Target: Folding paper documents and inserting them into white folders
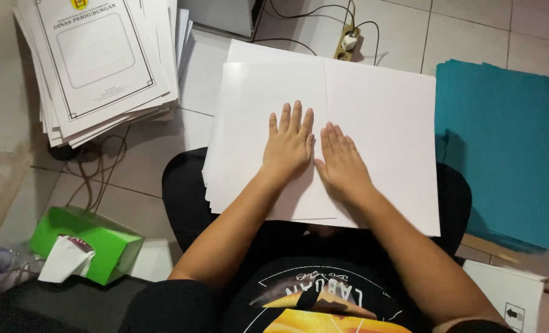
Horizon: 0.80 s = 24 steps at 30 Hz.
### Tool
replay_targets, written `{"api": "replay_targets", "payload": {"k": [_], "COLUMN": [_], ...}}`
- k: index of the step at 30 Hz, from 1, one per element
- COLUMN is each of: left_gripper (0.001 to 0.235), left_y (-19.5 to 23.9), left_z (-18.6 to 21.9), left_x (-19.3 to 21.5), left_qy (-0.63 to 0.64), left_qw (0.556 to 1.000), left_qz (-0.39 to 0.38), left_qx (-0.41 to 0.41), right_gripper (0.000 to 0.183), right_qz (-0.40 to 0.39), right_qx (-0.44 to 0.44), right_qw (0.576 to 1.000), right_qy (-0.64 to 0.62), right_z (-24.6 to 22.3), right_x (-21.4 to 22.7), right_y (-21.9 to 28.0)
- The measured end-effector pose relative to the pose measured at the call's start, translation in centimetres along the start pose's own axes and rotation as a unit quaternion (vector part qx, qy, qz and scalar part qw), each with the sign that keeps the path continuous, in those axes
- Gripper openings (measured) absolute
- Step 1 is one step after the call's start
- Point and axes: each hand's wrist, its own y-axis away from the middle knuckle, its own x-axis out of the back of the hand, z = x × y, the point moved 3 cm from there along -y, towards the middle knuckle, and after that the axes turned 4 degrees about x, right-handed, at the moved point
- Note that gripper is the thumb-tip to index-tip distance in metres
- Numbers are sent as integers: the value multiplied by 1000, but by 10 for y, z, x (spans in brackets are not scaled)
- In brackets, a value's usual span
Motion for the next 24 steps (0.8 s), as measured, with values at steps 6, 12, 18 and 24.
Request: {"api": "replay_targets", "payload": {"k": [6, 12, 18, 24], "left_gripper": [60, 59, 61, 64], "left_y": [-8, -10, -16, -75], "left_z": [-7, -9, 4, 37], "left_x": [-8, -14, -18, -29], "left_qy": [6, 18, -38, -38], "left_qw": [1000, 999, 998, 999], "left_qz": [0, 43, -4, 15], "left_qx": [3, 0, 43, -13], "right_gripper": [68, 67, 67, 66], "right_qz": [48, 45, 104, 98], "right_qx": [-27, -31, 22, 59], "right_qw": [998, 999, 994, 993], "right_qy": [-12, -3, 23, 27], "right_z": [48, 40, 0, -24], "right_x": [39, 42, 6, -17], "right_y": [-133, -119, 7, 87]}}
